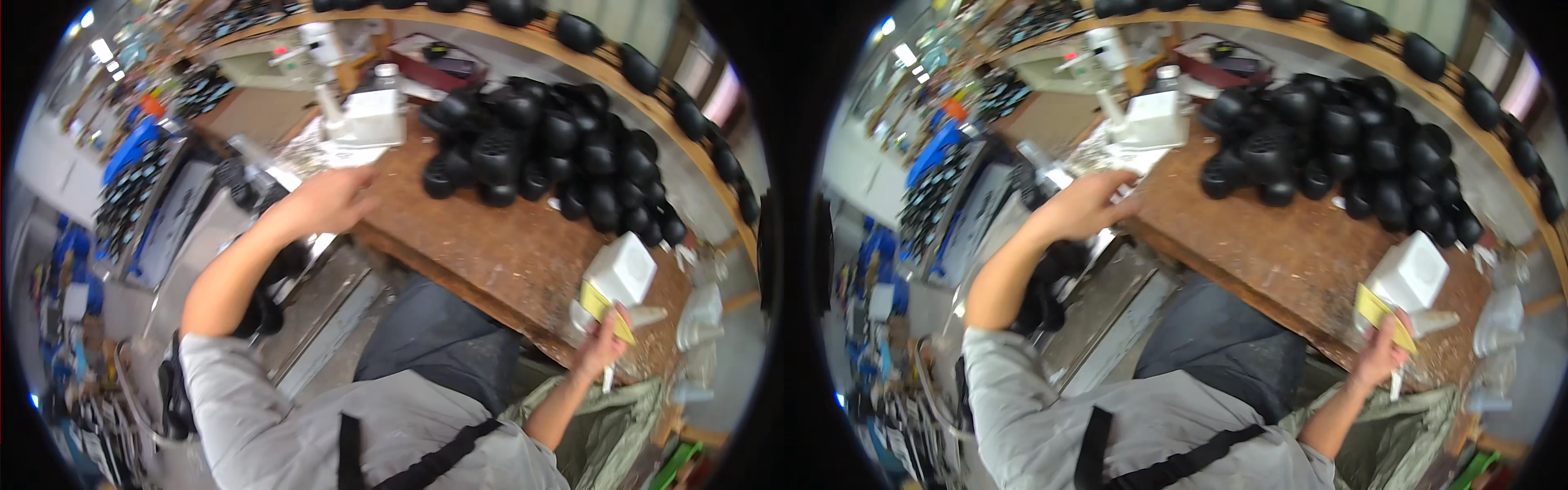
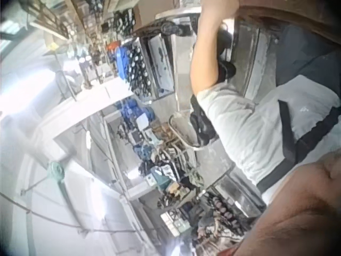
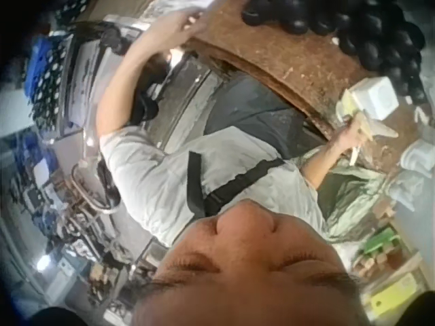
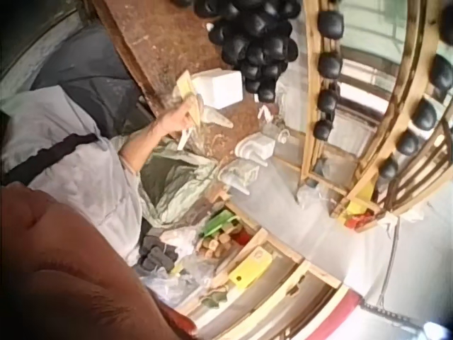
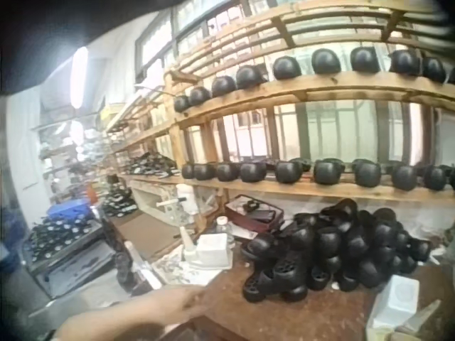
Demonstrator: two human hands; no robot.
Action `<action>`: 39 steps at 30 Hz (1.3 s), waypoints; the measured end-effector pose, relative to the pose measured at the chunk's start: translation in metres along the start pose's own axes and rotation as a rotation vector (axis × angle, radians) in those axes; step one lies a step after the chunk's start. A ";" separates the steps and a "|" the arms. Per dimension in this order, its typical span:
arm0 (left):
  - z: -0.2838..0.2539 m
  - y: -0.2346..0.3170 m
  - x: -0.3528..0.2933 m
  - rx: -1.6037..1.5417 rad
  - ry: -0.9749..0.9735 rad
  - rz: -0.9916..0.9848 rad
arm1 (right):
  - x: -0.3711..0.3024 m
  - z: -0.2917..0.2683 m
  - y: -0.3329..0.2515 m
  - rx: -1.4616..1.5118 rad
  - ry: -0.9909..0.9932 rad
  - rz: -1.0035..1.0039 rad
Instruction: Applying adhesive to the underside of shoe soles using a manual applicator and organizing the parts.
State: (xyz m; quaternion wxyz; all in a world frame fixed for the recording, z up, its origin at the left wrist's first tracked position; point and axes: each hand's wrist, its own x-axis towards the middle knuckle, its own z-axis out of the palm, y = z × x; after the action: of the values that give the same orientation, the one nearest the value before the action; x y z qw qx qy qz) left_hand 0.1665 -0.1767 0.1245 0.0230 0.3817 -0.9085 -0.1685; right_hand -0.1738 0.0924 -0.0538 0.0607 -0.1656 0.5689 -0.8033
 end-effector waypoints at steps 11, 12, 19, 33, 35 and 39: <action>0.019 -0.172 -0.078 -0.333 0.201 -0.746 | 0.023 -0.072 -0.011 -0.037 -0.063 -0.043; 0.027 -0.173 -0.081 -0.226 0.259 -0.696 | 0.022 -0.068 -0.014 -0.004 -0.080 0.002; 0.046 -0.021 -0.034 -0.910 0.553 -0.168 | 0.002 -0.029 -0.024 0.125 -0.173 0.010; 0.078 0.107 0.301 -0.552 0.323 -0.213 | -0.003 -0.052 -0.050 -0.175 -0.175 -0.122; 0.076 0.108 0.305 -0.594 0.316 -0.209 | -0.006 -0.050 -0.055 -0.203 -0.211 -0.047; 0.057 0.123 0.260 -0.537 0.379 -0.201 | -0.003 -0.046 -0.061 -0.239 -0.290 0.027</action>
State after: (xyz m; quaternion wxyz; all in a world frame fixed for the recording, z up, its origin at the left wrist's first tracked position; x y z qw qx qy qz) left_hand -0.1114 -0.2624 0.0876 0.2744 0.4741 -0.7692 -0.3289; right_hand -0.1809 0.1555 -0.0116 0.1326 -0.2780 0.6479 -0.6967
